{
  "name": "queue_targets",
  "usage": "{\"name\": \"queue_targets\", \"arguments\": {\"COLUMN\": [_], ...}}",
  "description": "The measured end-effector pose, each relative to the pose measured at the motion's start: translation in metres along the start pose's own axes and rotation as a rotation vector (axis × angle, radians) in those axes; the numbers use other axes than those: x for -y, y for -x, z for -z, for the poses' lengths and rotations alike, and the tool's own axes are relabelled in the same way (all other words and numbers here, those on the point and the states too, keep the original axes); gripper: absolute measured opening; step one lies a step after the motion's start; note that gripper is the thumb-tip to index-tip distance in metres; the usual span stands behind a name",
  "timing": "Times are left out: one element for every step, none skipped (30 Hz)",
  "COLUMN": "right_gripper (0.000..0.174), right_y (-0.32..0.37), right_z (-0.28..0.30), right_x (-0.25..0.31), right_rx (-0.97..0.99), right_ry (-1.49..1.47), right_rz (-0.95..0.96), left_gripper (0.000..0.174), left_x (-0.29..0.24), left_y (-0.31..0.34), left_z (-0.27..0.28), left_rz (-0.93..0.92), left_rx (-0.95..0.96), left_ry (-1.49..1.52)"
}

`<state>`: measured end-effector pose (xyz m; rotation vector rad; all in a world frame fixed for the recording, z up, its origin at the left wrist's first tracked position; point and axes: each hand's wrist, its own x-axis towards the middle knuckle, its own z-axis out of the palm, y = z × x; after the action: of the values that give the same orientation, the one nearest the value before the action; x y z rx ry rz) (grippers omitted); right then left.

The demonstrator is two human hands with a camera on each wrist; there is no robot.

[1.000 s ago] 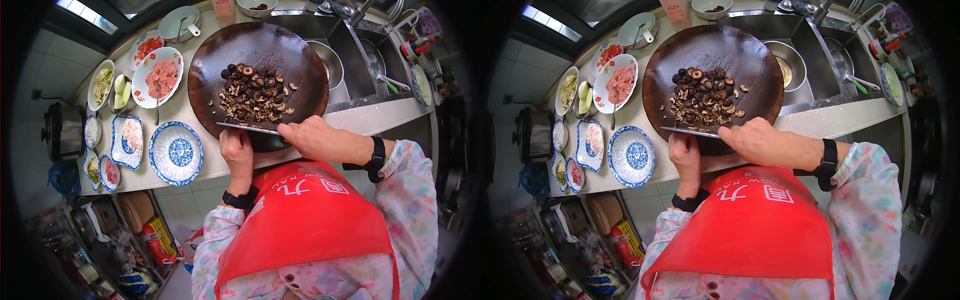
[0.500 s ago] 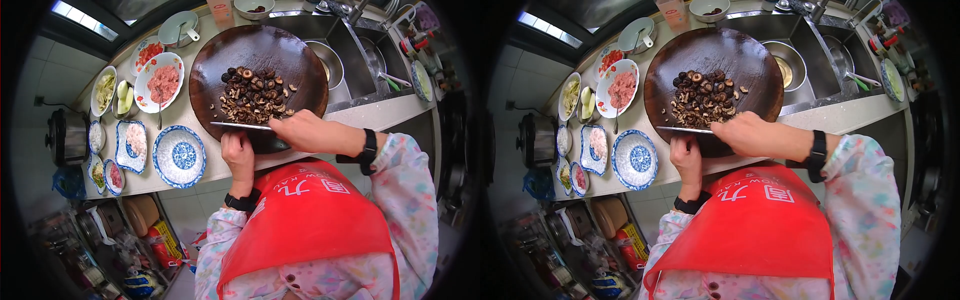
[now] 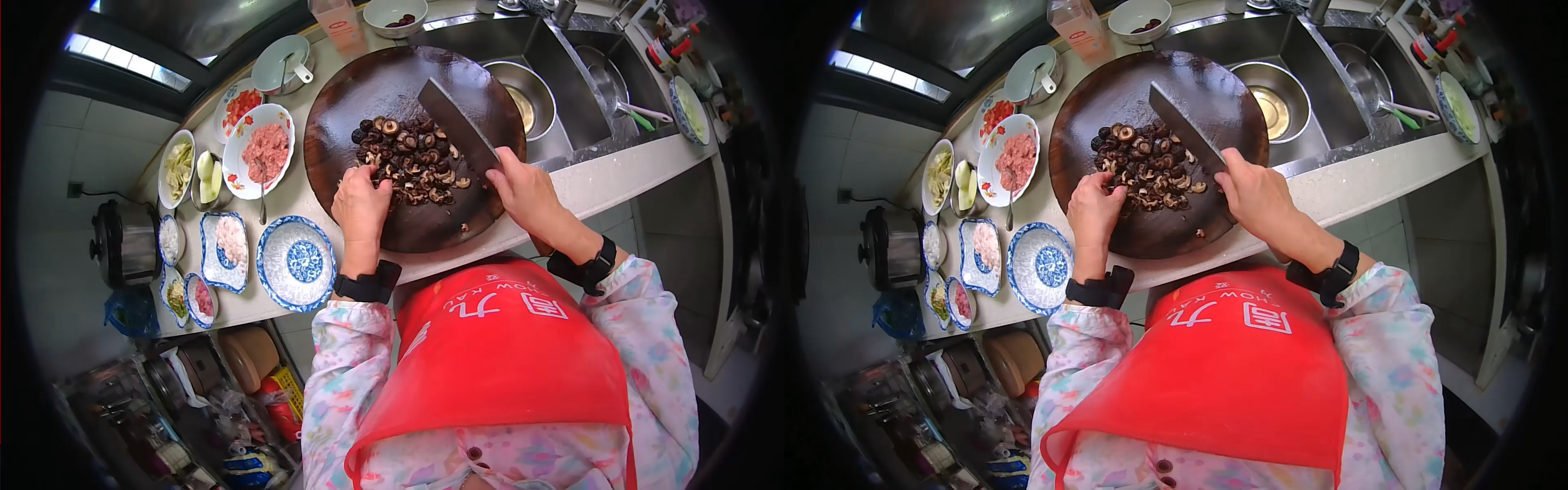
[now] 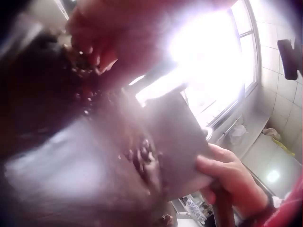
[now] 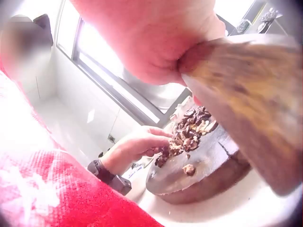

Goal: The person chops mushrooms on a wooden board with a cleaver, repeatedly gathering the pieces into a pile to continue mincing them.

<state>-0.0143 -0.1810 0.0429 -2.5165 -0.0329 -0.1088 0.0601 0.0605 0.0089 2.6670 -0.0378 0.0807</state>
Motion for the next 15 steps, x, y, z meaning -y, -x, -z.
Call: {"name": "queue_targets", "arguments": {"right_gripper": [0.020,0.021,0.022,0.022,0.024,0.026,0.026,0.027,0.027,0.027,0.027,0.027,0.027,0.027,0.027], "right_y": [-0.001,-0.002,-0.002,0.000,0.002,0.003,0.005,0.006,0.007,0.007,0.007,0.007,0.008,0.009,0.010], "right_z": [0.000,0.002,0.002,0.001,-0.001,-0.003,-0.003,-0.004,-0.005,-0.004,-0.001,0.000,0.000,0.000,0.000], "right_x": [0.002,0.006,0.009,0.008,0.007,0.006,0.004,0.003,0.002,0.002,0.003,0.002,-0.001,-0.005,-0.008], "right_rx": [0.000,0.017,0.033,0.030,0.029,0.029,0.026,0.014,0.004,0.008,0.004,0.000,0.007,-0.006,-0.020], "right_ry": [-0.010,-0.012,-0.015,-0.024,-0.052,-0.078,-0.082,-0.074,-0.066,-0.070,-0.098,-0.125,-0.123,-0.170,-0.217], "right_rz": [-0.005,-0.015,-0.025,-0.033,-0.008,0.019,0.016,0.019,0.024,0.023,0.002,-0.017,-0.012,0.030,0.072], "left_gripper": [0.022,0.023,0.023,0.022,0.022,0.022,0.020,0.019,0.019,0.019,0.020,0.019,0.019,0.019,0.019], "left_x": [0.000,-0.002,-0.003,-0.004,-0.004,-0.002,0.002,0.004,0.004,0.003,0.002,0.001,-0.001,-0.005,-0.008], "left_y": [-0.001,-0.002,-0.002,-0.004,-0.005,-0.005,-0.005,-0.004,-0.001,0.001,0.006,0.012,0.021,0.033,0.045], "left_z": [0.002,0.005,0.004,0.003,0.001,0.000,-0.002,-0.003,-0.001,0.002,0.006,0.012,0.016,0.018,0.018], "left_rz": [0.011,0.025,0.021,0.032,0.041,0.035,-0.025,-0.082,-0.081,-0.066,-0.047,-0.015,-0.007,-0.068,-0.129], "left_rx": [0.060,0.105,0.111,0.118,0.125,0.129,0.057,-0.016,-0.014,-0.061,-0.110,-0.092,-0.095,-0.157,-0.218], "left_ry": [-0.024,-0.049,-0.059,-0.057,-0.054,-0.061,0.075,0.211,0.207,0.369,0.531,0.510,0.512,0.461,0.409]}}
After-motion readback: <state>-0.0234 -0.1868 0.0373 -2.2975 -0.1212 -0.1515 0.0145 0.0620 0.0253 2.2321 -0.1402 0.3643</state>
